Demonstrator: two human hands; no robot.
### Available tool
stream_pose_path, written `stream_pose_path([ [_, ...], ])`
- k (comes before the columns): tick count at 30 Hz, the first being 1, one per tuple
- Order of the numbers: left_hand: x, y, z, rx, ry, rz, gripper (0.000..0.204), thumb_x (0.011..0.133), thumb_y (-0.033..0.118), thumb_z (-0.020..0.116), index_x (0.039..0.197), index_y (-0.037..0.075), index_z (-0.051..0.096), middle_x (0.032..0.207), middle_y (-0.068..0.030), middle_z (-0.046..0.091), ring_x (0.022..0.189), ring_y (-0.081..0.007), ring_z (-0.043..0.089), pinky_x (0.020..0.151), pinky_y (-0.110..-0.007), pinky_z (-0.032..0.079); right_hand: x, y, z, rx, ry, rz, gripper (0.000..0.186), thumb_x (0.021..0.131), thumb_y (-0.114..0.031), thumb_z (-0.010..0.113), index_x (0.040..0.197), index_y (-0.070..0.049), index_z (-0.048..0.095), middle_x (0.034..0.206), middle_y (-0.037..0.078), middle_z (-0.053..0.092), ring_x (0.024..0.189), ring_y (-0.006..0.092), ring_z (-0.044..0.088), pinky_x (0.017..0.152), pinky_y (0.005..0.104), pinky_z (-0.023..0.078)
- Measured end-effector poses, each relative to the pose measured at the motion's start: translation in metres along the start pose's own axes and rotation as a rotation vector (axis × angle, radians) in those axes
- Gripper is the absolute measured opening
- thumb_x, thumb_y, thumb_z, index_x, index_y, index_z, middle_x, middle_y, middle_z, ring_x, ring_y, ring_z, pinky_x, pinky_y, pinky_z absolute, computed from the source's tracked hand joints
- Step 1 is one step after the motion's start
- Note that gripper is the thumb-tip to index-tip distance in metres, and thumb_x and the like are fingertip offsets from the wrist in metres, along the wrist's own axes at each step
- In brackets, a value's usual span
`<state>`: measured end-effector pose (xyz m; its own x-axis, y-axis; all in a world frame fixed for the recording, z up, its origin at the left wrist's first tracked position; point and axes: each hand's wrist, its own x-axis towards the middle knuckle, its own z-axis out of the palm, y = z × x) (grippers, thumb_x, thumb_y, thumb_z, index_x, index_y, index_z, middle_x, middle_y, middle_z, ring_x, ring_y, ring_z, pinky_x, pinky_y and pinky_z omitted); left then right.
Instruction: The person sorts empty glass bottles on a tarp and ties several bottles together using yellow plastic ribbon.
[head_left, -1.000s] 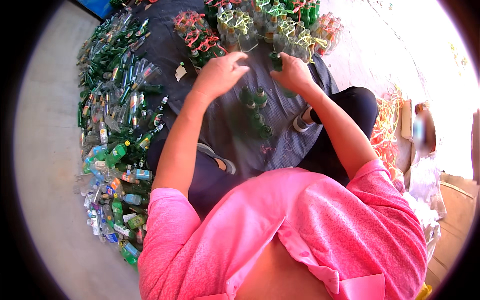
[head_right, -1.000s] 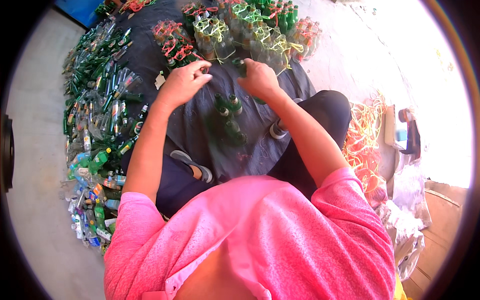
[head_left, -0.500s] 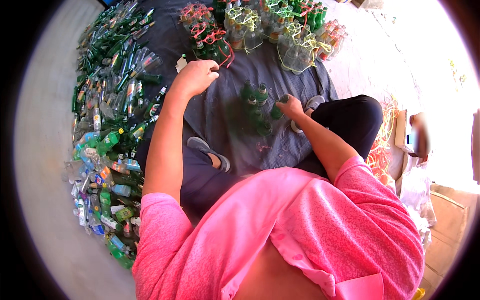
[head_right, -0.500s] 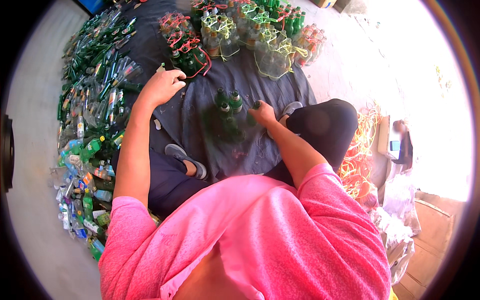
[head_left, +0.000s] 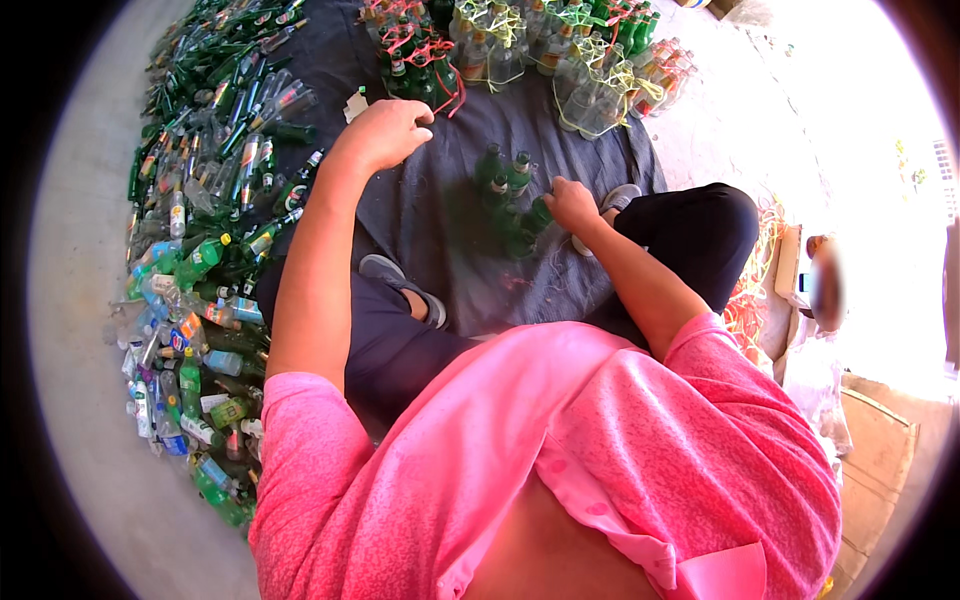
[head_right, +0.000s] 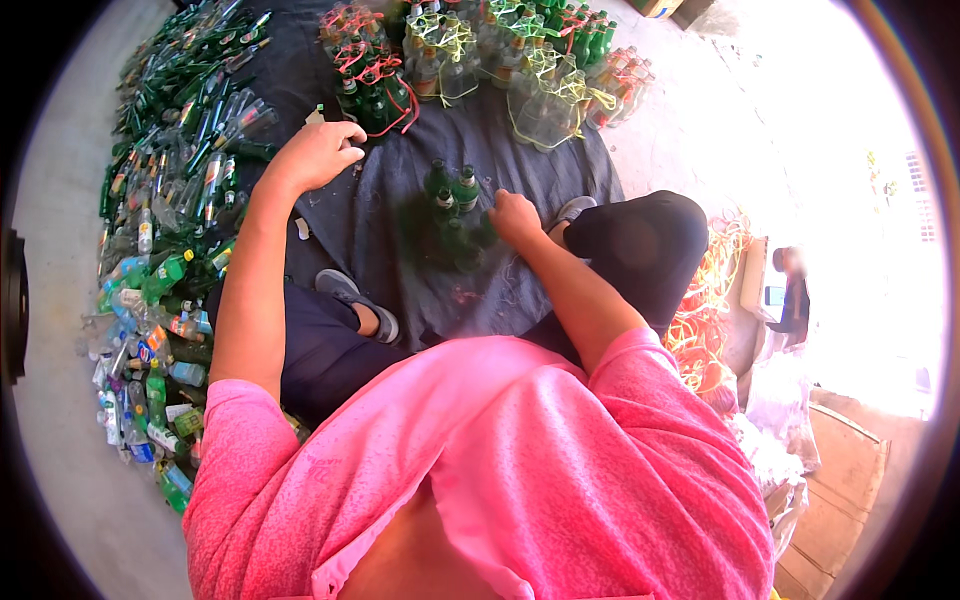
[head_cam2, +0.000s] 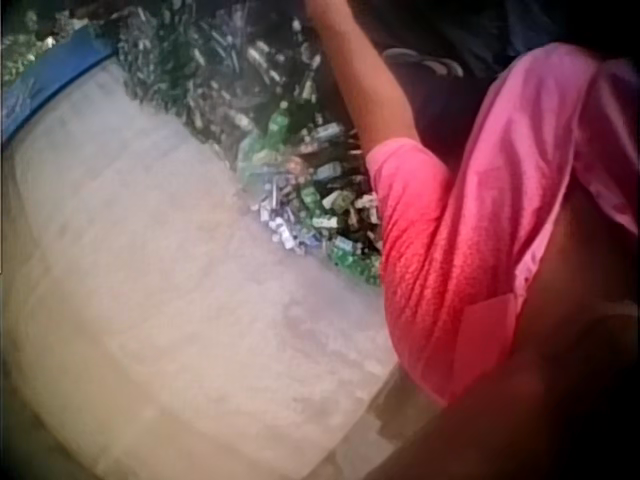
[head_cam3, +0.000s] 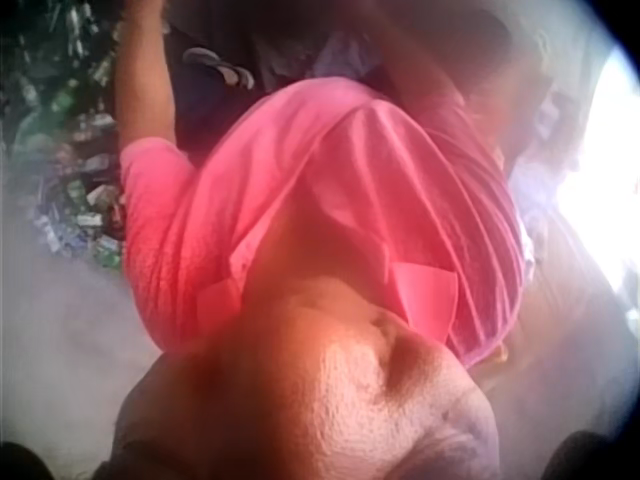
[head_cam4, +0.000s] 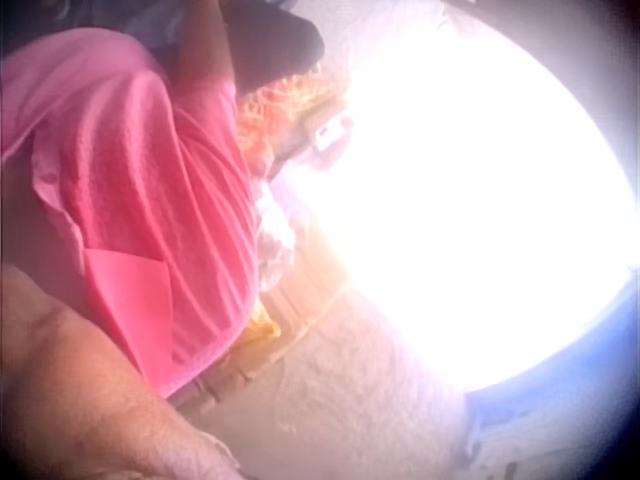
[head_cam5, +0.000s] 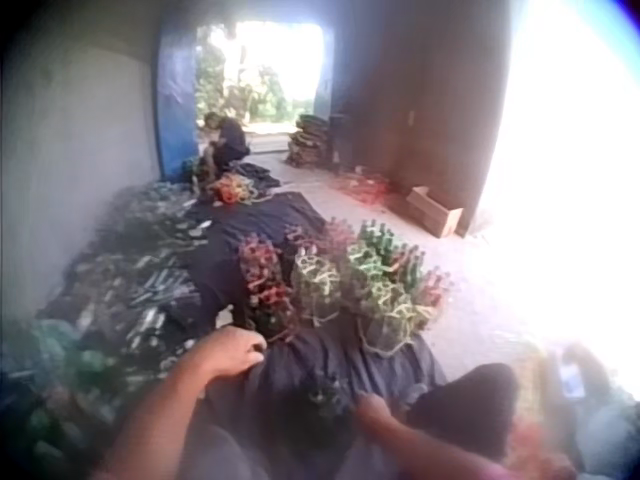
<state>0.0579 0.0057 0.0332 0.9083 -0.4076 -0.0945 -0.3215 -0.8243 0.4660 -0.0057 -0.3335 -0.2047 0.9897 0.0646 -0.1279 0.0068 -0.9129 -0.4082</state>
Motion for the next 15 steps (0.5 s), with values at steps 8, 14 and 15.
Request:
stream_pose_path([
  [8, -0.002, 0.001, 0.000, 0.026, -0.037, -0.016, 0.030, 0.092, 0.019, 0.070, 0.118, 0.002, 0.070, 0.091, -0.0148, 0.074, 0.085, -0.0290, 0.071, 0.081, -0.039, 0.054, 0.010, -0.011, 0.005, 0.083, -0.001, -0.058, 0.034, 0.090, -0.031, 0.069, 0.097, 0.001, 0.061, 0.091, 0.028, 0.070, 0.090, 0.0495, 0.067, 0.080, 0.0577, 0.053],
  [14, 0.002, 0.001, 0.003, 0.046, -0.072, -0.018, 0.033, 0.092, 0.020, 0.070, 0.120, 0.003, 0.070, 0.095, -0.0154, 0.074, 0.089, -0.0300, 0.071, 0.083, -0.041, 0.055, 0.014, -0.016, 0.015, 0.089, -0.026, -0.050, 0.035, 0.091, -0.031, 0.070, 0.102, 0.001, 0.060, 0.091, 0.028, 0.070, 0.093, 0.0488, 0.068, 0.082, 0.0571, 0.053],
  [15, 0.000, 0.001, 0.002, 0.051, -0.074, -0.019, 0.033, 0.092, 0.020, 0.070, 0.121, 0.003, 0.070, 0.095, -0.0154, 0.074, 0.089, -0.0300, 0.071, 0.083, -0.041, 0.055, 0.014, -0.017, 0.016, 0.087, -0.032, -0.056, 0.035, 0.092, -0.031, 0.070, 0.103, 0.001, 0.060, 0.092, 0.028, 0.071, 0.093, 0.0487, 0.068, 0.083, 0.0568, 0.053],
])
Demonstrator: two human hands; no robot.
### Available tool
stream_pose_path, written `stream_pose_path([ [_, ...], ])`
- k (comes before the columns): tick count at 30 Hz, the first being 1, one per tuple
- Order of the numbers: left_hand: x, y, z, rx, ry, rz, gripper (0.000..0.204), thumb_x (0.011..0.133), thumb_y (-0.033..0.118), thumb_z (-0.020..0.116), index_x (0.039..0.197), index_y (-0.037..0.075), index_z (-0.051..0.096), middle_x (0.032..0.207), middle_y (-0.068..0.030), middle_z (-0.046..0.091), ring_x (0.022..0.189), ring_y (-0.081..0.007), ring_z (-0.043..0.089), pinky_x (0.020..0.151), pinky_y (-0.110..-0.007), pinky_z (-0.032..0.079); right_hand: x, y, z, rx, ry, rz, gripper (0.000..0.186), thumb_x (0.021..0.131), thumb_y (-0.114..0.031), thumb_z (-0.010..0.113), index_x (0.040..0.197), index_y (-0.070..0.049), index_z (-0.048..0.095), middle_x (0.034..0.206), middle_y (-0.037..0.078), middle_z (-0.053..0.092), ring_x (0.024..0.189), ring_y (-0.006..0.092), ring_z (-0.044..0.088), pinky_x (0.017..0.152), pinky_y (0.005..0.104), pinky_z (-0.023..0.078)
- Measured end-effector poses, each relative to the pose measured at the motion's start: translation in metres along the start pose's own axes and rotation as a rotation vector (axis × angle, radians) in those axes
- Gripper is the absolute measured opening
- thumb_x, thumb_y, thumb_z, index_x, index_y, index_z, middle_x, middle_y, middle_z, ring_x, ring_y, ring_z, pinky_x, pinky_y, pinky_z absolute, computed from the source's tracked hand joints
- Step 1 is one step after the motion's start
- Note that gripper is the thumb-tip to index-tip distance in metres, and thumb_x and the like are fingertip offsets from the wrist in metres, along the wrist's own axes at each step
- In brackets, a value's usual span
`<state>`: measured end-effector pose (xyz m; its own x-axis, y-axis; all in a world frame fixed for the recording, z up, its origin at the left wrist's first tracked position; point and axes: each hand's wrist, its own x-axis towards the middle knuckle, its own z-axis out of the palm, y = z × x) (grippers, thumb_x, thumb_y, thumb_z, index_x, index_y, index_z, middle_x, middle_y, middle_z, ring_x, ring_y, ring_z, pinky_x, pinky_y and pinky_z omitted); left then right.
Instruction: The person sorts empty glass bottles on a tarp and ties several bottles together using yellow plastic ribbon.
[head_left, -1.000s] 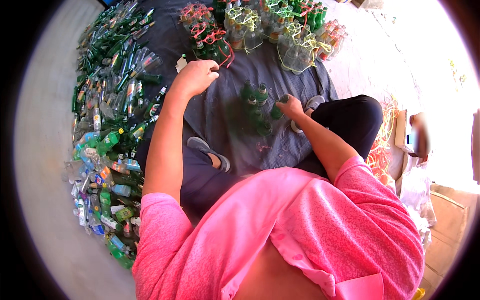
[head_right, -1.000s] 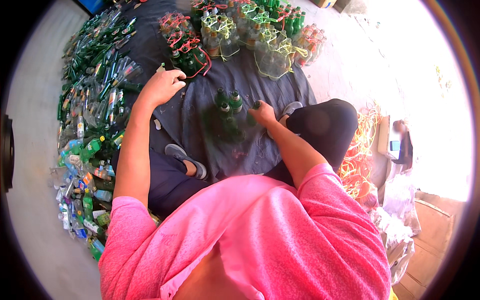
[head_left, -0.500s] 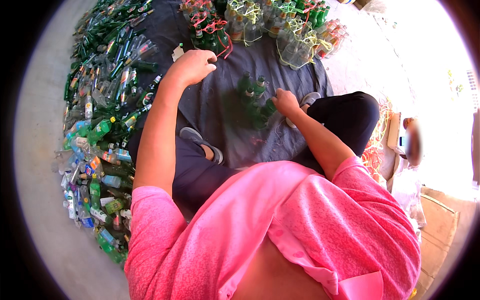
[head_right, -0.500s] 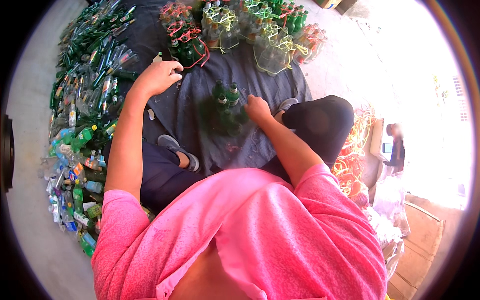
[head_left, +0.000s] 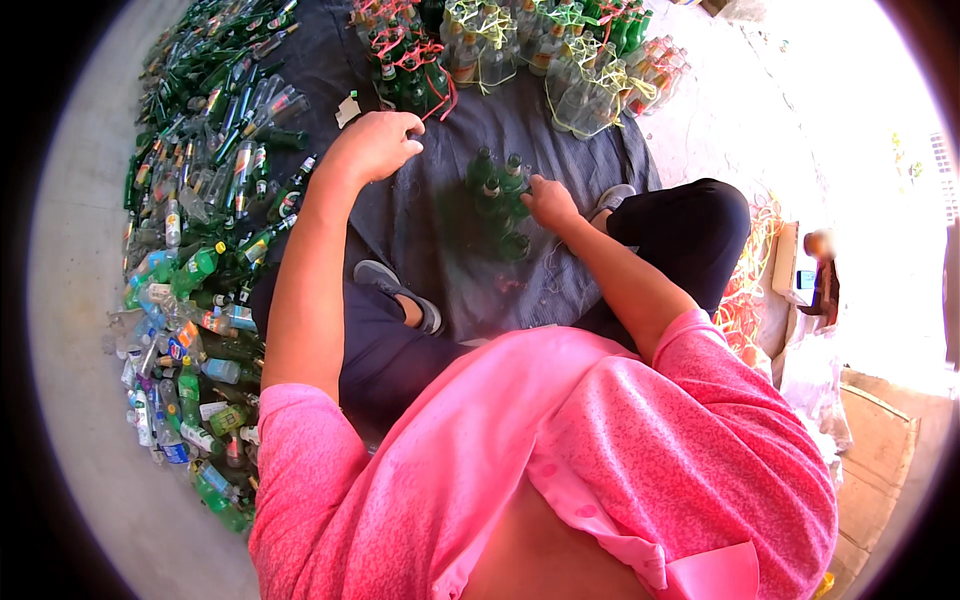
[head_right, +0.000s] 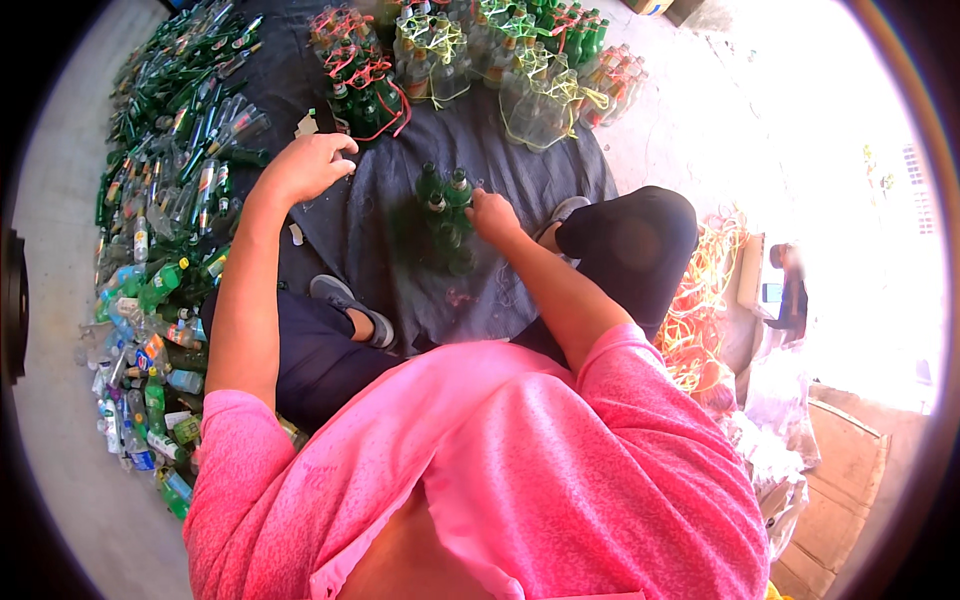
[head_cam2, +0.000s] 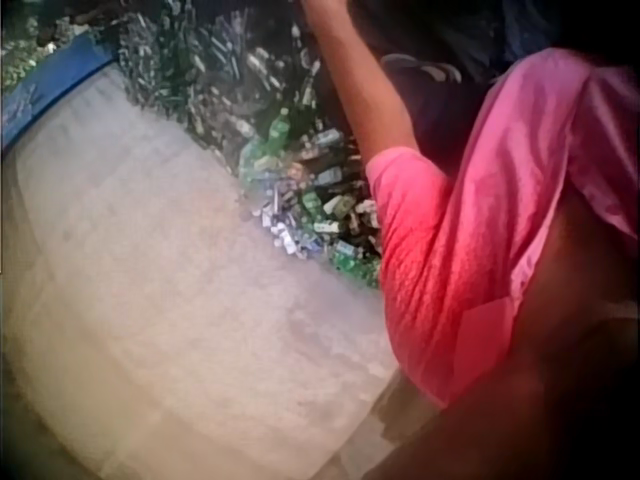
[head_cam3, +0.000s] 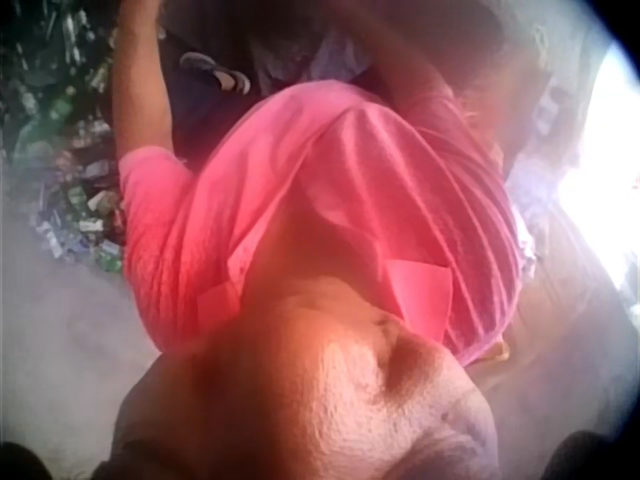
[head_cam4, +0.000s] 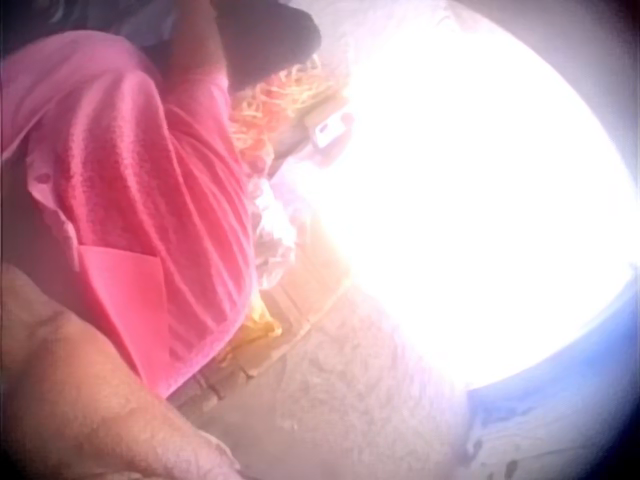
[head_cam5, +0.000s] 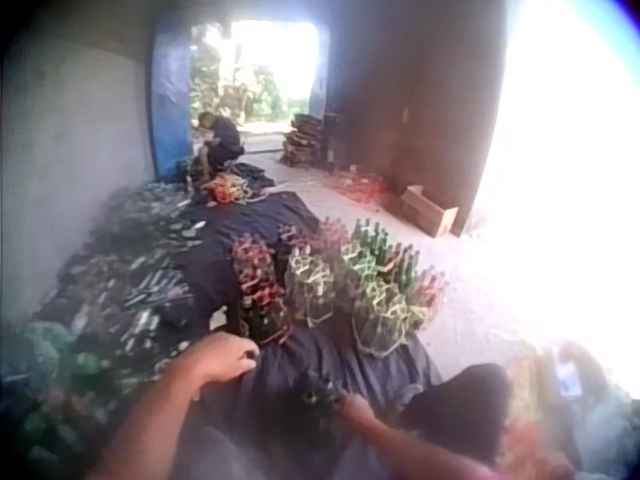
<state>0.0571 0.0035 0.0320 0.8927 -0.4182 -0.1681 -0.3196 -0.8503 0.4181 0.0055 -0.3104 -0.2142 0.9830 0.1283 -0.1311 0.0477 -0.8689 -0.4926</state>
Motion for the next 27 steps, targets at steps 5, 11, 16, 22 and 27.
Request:
stream_pose_path([
  [5, -0.003, -0.004, -0.001, 0.005, -0.029, -0.017, 0.034, 0.092, 0.020, 0.069, 0.122, 0.003, 0.069, 0.098, -0.0157, 0.074, 0.092, -0.0301, 0.071, 0.084, -0.041, 0.055, 0.004, -0.004, 0.000, 0.029, -0.067, -0.006, 0.034, 0.090, -0.023, 0.069, 0.114, -0.001, 0.061, 0.098, 0.028, 0.071, 0.098, 0.0470, 0.068, 0.086, 0.0548, 0.054],
  [11, -0.002, -0.001, -0.002, 0.013, -0.063, -0.015, 0.035, 0.092, 0.020, 0.068, 0.123, 0.004, 0.069, 0.099, -0.0154, 0.074, 0.093, -0.0304, 0.071, 0.085, -0.041, 0.055, 0.016, 0.018, -0.013, -0.136, -0.159, -0.002, 0.036, 0.083, -0.020, 0.071, 0.114, -0.003, 0.068, 0.104, 0.024, 0.073, 0.100, 0.0442, 0.069, 0.089, 0.0508, 0.056],
  [16, -0.004, -0.001, -0.007, 0.016, -0.072, -0.046, 0.037, 0.093, 0.021, 0.069, 0.125, 0.004, 0.068, 0.100, -0.0152, 0.074, 0.092, -0.0304, 0.071, 0.085, -0.041, 0.055, 0.054, -0.020, -0.140, -0.246, -0.181, -0.187, 0.040, 0.082, -0.033, 0.074, 0.112, -0.006, 0.073, 0.106, 0.020, 0.075, 0.102, 0.0381, 0.072, 0.089, 0.0463, 0.057],
  [22, 0.002, -0.004, -0.015, 0.017, -0.097, -0.134, 0.036, 0.091, 0.024, 0.072, 0.124, 0.008, 0.070, 0.117, -0.0180, 0.073, 0.112, -0.0359, 0.068, 0.096, -0.045, 0.054, 0.073, -0.057, -0.278, -0.001, -0.161, -0.289, 0.041, 0.095, -0.027, 0.069, 0.130, -0.005, 0.067, 0.093, 0.011, 0.077, 0.082, 0.0184, 0.073, 0.077, 0.0350, 0.058],
  [27, 0.007, -0.027, 0.008, 0.079, -0.007, 0.056, 0.035, 0.089, 0.023, 0.072, 0.120, 0.007, 0.070, 0.102, -0.0205, 0.073, 0.097, -0.0388, 0.071, 0.083, -0.047, 0.055, 0.115, 0.017, -0.267, -0.785, -0.437, -0.284, 0.037, 0.093, -0.026, 0.072, 0.121, -0.002, 0.070, 0.084, 0.014, 0.074, 0.078, 0.0206, 0.073, 0.069, 0.0364, 0.056],
])
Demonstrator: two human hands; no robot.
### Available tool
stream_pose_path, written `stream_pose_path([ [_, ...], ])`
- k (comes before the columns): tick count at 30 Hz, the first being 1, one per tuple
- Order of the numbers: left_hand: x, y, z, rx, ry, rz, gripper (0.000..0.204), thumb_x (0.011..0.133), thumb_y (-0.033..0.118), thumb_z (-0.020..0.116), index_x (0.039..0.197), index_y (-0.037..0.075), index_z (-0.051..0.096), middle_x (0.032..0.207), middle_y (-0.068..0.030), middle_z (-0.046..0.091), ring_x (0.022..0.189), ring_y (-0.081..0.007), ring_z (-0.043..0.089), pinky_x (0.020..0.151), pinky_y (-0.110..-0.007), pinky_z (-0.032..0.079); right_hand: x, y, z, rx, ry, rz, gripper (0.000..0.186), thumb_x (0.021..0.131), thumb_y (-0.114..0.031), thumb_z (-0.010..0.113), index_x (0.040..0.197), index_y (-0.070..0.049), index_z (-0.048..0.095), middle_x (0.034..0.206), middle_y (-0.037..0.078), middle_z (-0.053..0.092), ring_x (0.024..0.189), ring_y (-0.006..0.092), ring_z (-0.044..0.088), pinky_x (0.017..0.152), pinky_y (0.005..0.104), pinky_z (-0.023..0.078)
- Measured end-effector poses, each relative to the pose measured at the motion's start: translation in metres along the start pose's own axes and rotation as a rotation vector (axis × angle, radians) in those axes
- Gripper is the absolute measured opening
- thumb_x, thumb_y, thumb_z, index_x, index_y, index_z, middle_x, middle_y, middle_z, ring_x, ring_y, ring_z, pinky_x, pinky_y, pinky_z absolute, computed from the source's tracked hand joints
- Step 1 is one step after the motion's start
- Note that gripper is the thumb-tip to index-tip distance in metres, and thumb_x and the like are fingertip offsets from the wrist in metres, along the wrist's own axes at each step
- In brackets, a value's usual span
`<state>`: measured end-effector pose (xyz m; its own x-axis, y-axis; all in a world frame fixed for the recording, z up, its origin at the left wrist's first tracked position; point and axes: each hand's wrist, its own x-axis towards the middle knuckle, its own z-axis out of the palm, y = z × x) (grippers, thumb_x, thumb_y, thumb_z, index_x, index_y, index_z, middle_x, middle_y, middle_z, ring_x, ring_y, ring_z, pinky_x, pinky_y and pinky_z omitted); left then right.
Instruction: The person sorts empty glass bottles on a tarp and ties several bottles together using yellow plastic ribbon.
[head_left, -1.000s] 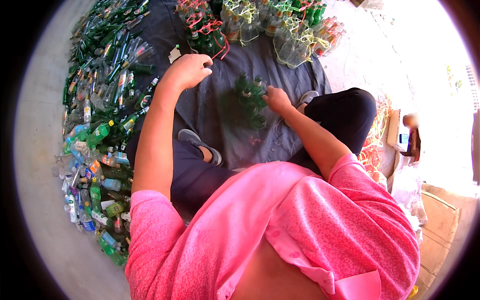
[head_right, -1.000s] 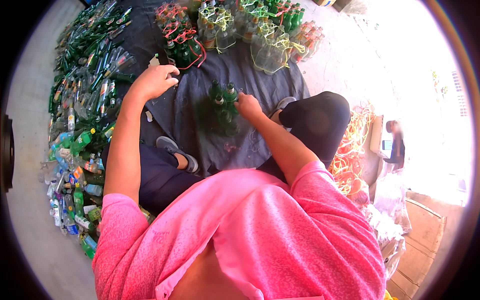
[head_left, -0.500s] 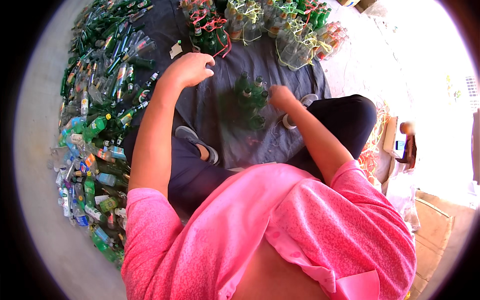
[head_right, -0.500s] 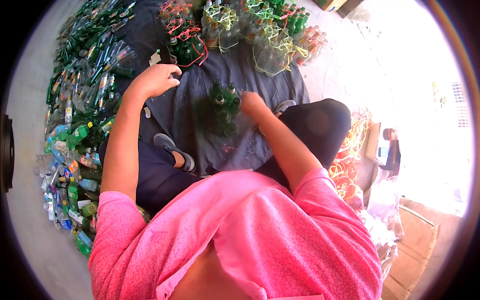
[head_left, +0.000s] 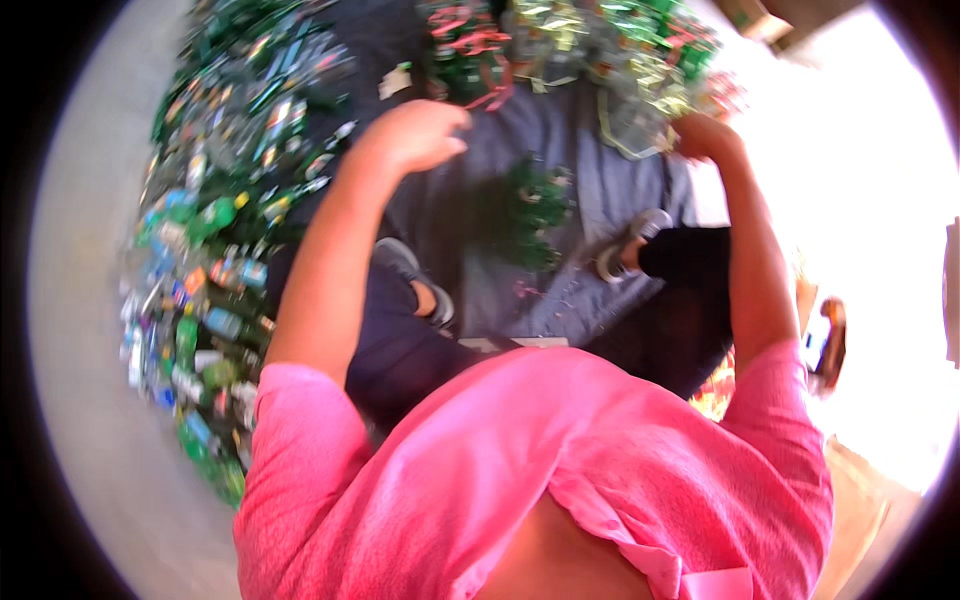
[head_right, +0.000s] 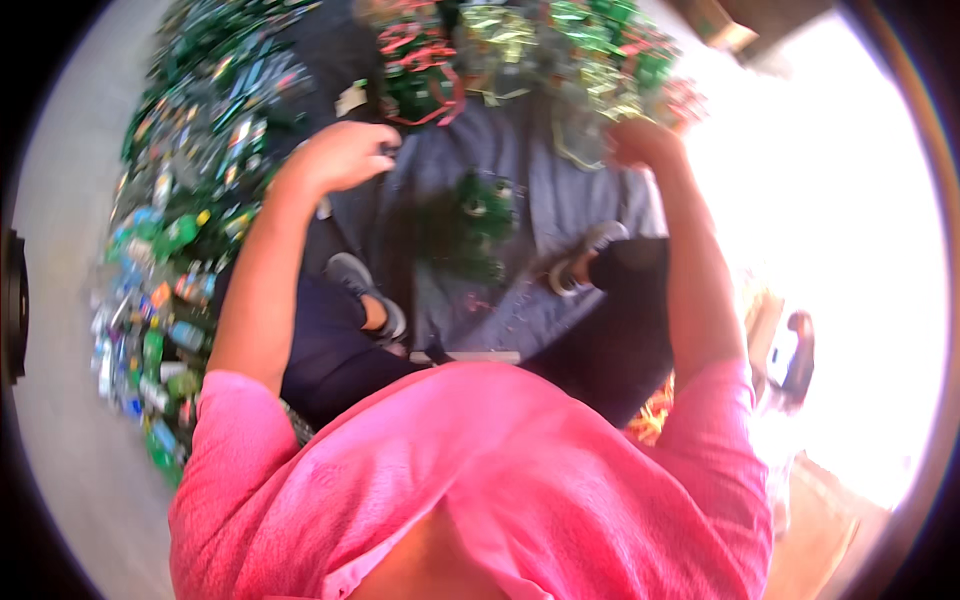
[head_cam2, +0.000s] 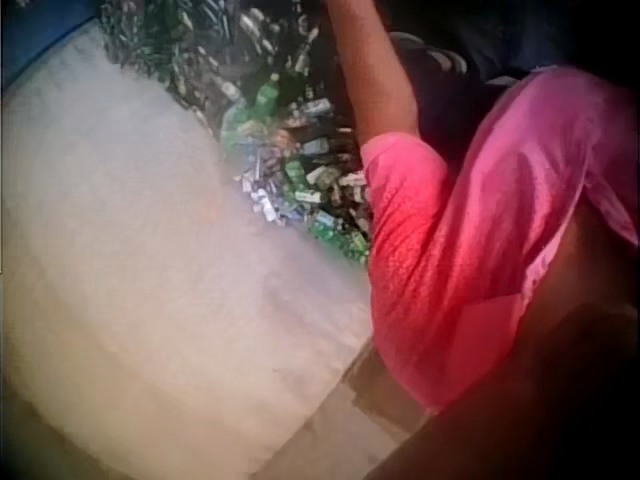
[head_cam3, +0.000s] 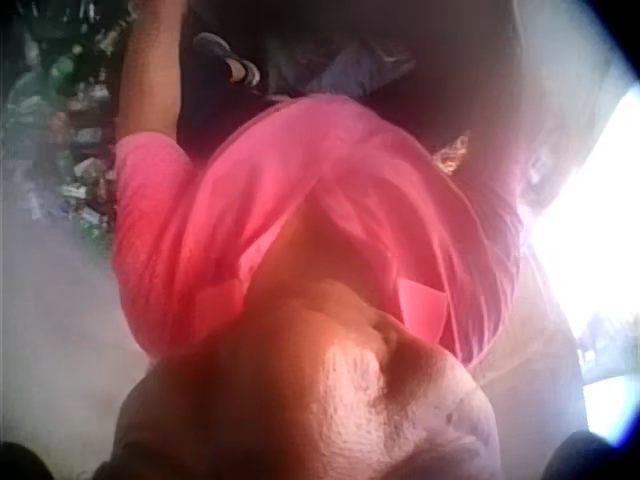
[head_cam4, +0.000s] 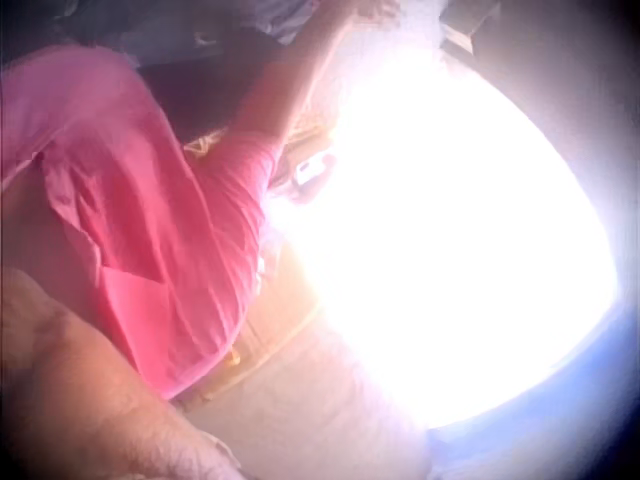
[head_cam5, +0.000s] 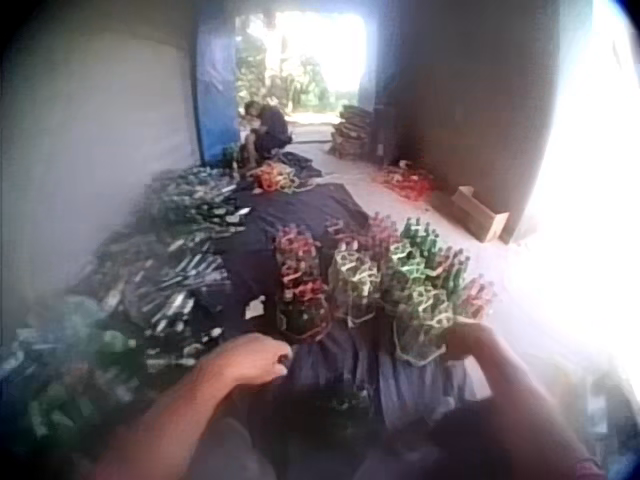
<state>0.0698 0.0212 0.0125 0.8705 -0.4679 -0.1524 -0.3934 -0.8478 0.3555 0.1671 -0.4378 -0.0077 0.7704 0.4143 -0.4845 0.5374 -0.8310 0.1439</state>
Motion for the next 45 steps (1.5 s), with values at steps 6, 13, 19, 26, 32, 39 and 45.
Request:
stream_pose_path([
  [6, 0.007, 0.049, 0.016, 0.122, -0.189, -0.022, 0.029, 0.087, 0.023, 0.072, 0.112, 0.009, 0.072, 0.106, -0.0166, 0.074, 0.105, -0.0384, 0.070, 0.088, -0.051, 0.055, -0.004, -0.055, -0.045, 1.007, 0.150, -0.152, 0.044, 0.096, -0.017, 0.069, 0.136, -0.001, 0.060, 0.091, 0.007, 0.070, 0.078, 0.0123, 0.065, 0.072, 0.0306, 0.053],
  [13, 0.003, 0.060, 0.030, 0.115, -0.181, 0.037, 0.023, 0.083, 0.013, 0.066, 0.101, 0.007, 0.077, 0.104, -0.0145, 0.076, 0.104, -0.0342, 0.073, 0.086, -0.048, 0.058, 0.005, -0.073, -0.040, 0.697, -0.050, -0.048, 0.043, 0.090, -0.019, 0.078, 0.129, -0.004, 0.066, 0.099, 0.013, 0.075, 0.091, 0.0220, 0.072, 0.081, 0.0369, 0.055],
  [19, -0.001, 0.051, 0.017, 0.148, -0.177, -0.035, 0.020, 0.084, 0.013, 0.065, 0.100, 0.008, 0.076, 0.104, -0.0145, 0.076, 0.104, -0.0346, 0.072, 0.086, -0.048, 0.057, 0.000, -0.089, -0.049, 0.701, 0.089, -0.105, 0.046, 0.089, -0.014, 0.077, 0.132, -0.006, 0.065, 0.099, 0.013, 0.074, 0.088, 0.0225, 0.072, 0.079, 0.0360, 0.055],
  [26, -0.012, 0.054, 0.011, 0.104, -0.176, -0.060, 0.023, 0.082, 0.010, 0.063, 0.100, 0.008, 0.077, 0.109, -0.0150, 0.075, 0.104, -0.0354, 0.072, 0.084, -0.048, 0.058, 0.006, -0.088, -0.040, 0.738, -0.010, -0.084, 0.046, 0.090, -0.015, 0.075, 0.134, -0.007, 0.065, 0.101, 0.013, 0.075, 0.090, 0.0226, 0.072, 0.079, 0.0360, 0.056],
  [32, -0.010, 0.050, 0.009, 0.117, -0.134, -0.041, 0.025, 0.080, 0.008, 0.063, 0.100, 0.009, 0.077, 0.109, -0.0149, 0.075, 0.104, -0.0353, 0.072, 0.083, -0.049, 0.058, 0.007, -0.083, -0.030, 0.696, 0.013, -0.073, 0.050, 0.088, -0.021, 0.076, 0.135, -0.005, 0.065, 0.102, 0.014, 0.076, 0.087, 0.0201, 0.073, 0.079, 0.0350, 0.056],
  [39, -0.008, 0.044, 0.017, 0.115, -0.135, -0.032, 0.022, 0.081, 0.009, 0.063, 0.100, 0.010, 0.076, 0.106, -0.0135, 0.075, 0.104, -0.0342, 0.072, 0.082, -0.048, 0.058, 0.002, -0.092, -0.034, 0.725, -0.003, -0.100, 0.044, 0.092, -0.014, 0.073, 0.132, 0.002, 0.063, 0.092, 0.011, 0.073, 0.079, 0.0145, 0.068, 0.073, 0.0308, 0.054],
  [45, -0.007, 0.048, 0.017, 0.116, -0.140, -0.035, 0.020, 0.085, 0.016, 0.067, 0.103, 0.010, 0.075, 0.107, -0.0133, 0.075, 0.106, -0.0346, 0.071, 0.085, -0.049, 0.057, -0.002, -0.094, -0.035, 0.661, 0.016, -0.091, 0.047, 0.090, -0.021, 0.076, 0.132, -0.006, 0.066, 0.099, 0.015, 0.077, 0.082, 0.0207, 0.073, 0.075, 0.0358, 0.056],
])
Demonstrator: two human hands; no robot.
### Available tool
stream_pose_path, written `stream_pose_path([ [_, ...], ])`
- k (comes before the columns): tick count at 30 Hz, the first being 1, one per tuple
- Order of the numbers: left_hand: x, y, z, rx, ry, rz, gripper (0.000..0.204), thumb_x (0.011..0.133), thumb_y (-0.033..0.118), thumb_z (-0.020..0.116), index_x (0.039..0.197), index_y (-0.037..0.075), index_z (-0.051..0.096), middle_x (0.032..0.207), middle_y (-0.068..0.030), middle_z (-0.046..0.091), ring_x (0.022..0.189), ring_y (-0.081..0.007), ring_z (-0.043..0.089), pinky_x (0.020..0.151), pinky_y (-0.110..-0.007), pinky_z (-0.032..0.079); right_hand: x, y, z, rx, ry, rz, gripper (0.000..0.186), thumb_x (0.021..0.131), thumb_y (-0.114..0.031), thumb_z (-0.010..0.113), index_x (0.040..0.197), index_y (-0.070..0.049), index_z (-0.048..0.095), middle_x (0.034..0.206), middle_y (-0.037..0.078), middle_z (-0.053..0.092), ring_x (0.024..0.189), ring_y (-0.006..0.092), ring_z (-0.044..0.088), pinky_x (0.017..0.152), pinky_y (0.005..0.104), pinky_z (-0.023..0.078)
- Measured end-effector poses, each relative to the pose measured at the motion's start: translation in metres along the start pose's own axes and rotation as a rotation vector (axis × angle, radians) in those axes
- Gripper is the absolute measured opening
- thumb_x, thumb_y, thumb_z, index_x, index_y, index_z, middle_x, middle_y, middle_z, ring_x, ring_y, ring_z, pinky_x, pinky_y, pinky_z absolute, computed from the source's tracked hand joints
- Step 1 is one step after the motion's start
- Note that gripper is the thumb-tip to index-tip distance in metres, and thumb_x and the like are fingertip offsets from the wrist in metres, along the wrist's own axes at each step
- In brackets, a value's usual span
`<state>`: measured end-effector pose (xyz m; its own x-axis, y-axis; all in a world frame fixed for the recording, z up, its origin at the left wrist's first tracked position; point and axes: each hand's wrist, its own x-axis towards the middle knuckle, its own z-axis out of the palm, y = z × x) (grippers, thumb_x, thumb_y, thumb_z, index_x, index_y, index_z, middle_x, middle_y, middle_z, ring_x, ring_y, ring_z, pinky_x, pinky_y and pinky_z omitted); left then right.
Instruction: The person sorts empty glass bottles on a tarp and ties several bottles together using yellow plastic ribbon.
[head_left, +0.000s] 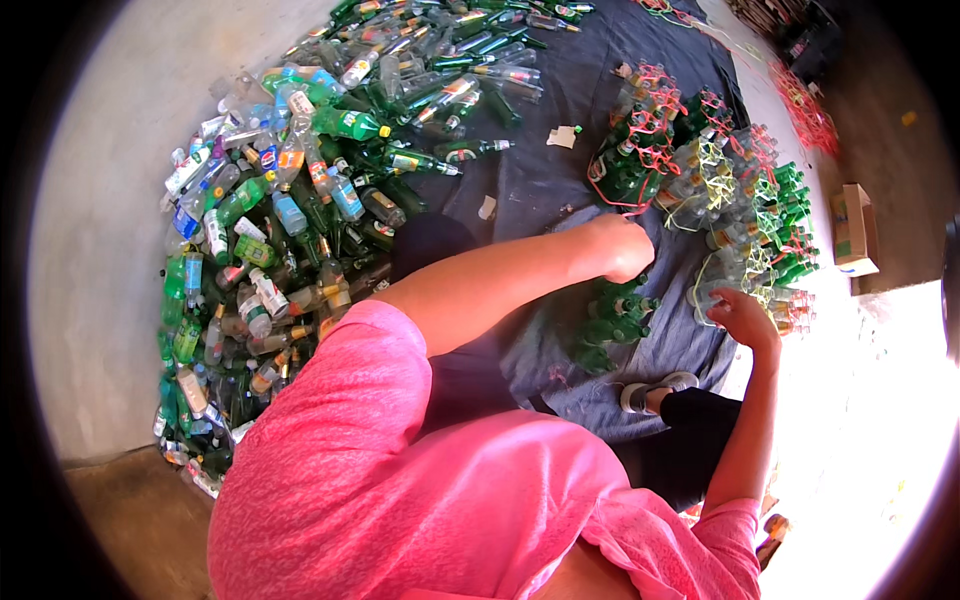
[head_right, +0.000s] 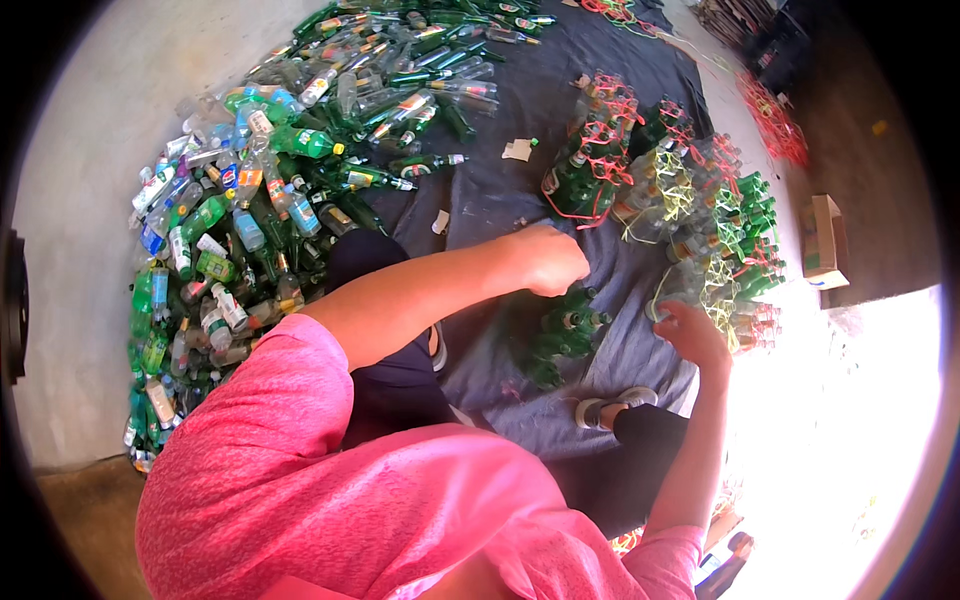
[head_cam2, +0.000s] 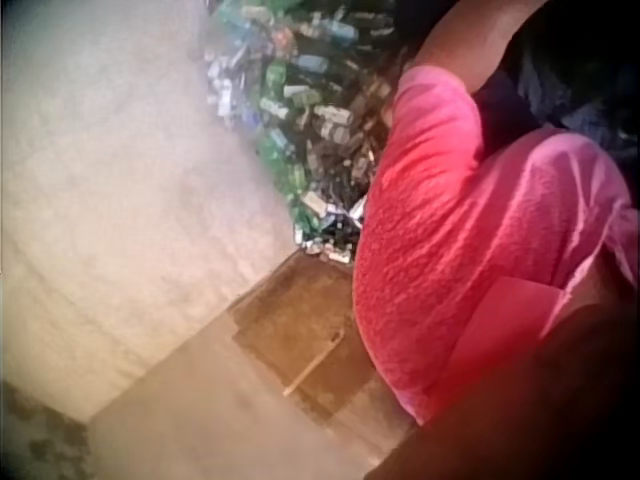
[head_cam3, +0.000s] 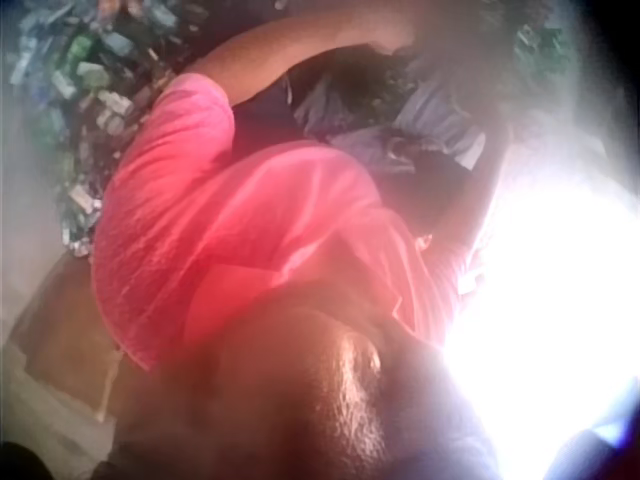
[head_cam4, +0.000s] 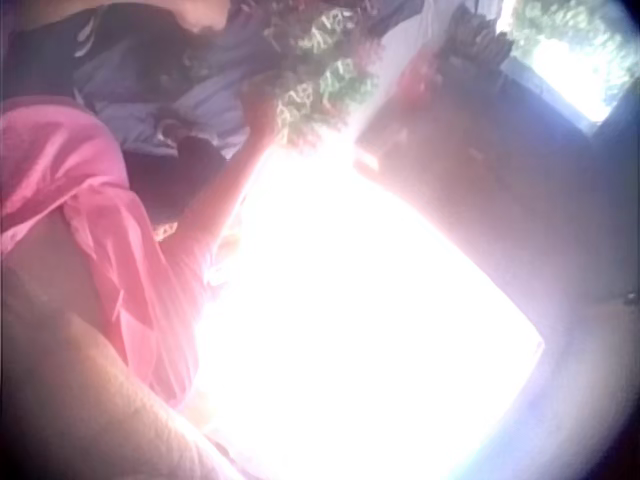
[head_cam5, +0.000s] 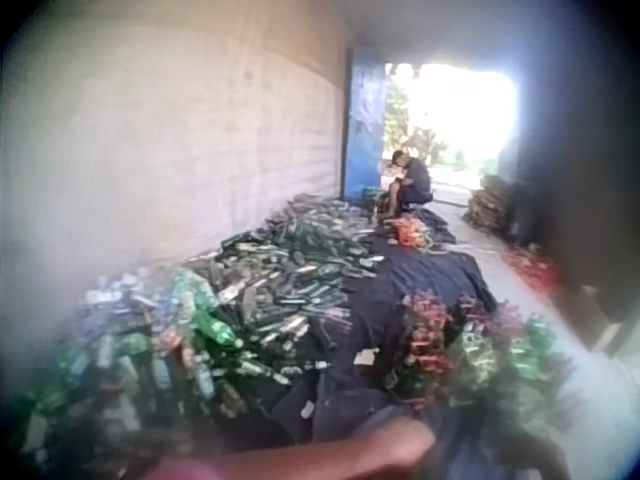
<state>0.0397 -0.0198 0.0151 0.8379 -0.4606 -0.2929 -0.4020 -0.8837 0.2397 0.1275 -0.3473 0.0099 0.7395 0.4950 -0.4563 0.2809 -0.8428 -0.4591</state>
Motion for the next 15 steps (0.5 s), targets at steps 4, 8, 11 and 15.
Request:
stream_pose_path([
  [4, 0.001, -0.007, -0.009, -0.017, -0.030, -0.007, 0.029, 0.085, 0.021, 0.071, 0.112, 0.010, 0.074, 0.109, -0.0146, 0.075, 0.107, -0.0344, 0.071, 0.088, -0.049, 0.056, -0.003, -0.004, 0.000, -0.009, 0.020, 0.010, 0.044, 0.090, -0.022, 0.076, 0.130, -0.005, 0.068, 0.095, 0.015, 0.076, 0.082, 0.0220, 0.073, 0.076, 0.0376, 0.056],
  [8, -0.003, -0.042, -0.039, -0.143, 0.065, 0.055, 0.039, 0.085, 0.023, 0.069, 0.121, 0.010, 0.073, 0.110, -0.0170, 0.075, 0.104, -0.0357, 0.072, 0.088, -0.047, 0.057, -0.002, -0.001, -0.002, -0.059, 0.014, -0.011, 0.044, 0.090, -0.023, 0.076, 0.130, -0.006, 0.068, 0.100, 0.017, 0.076, 0.087, 0.0292, 0.074, 0.080, 0.0405, 0.056],
  [11, 0.007, -0.100, -0.055, -0.283, 0.129, -0.019, 0.044, 0.085, 0.029, 0.072, 0.123, 0.007, 0.073, 0.110, -0.0176, 0.075, 0.104, -0.0318, 0.072, 0.089, -0.043, 0.056, -0.003, -0.001, -0.003, -0.091, 0.041, -0.054, 0.045, 0.090, -0.024, 0.076, 0.130, -0.007, 0.068, 0.102, 0.019, 0.076, 0.092, 0.0315, 0.074, 0.083, 0.0416, 0.056],
  [15, 0.024, -0.198, -0.048, -0.611, 0.120, -0.169, 0.041, 0.093, 0.024, 0.070, 0.126, 0.001, 0.068, 0.104, -0.0112, 0.076, 0.083, -0.0166, 0.071, 0.077, -0.033, 0.057, -0.012, -0.006, -0.011, -0.085, 0.071, 0.008, 0.044, 0.090, -0.024, 0.076, 0.130, -0.008, 0.068, 0.106, 0.019, 0.076, 0.098, 0.0323, 0.074, 0.087, 0.0421, 0.056],
])
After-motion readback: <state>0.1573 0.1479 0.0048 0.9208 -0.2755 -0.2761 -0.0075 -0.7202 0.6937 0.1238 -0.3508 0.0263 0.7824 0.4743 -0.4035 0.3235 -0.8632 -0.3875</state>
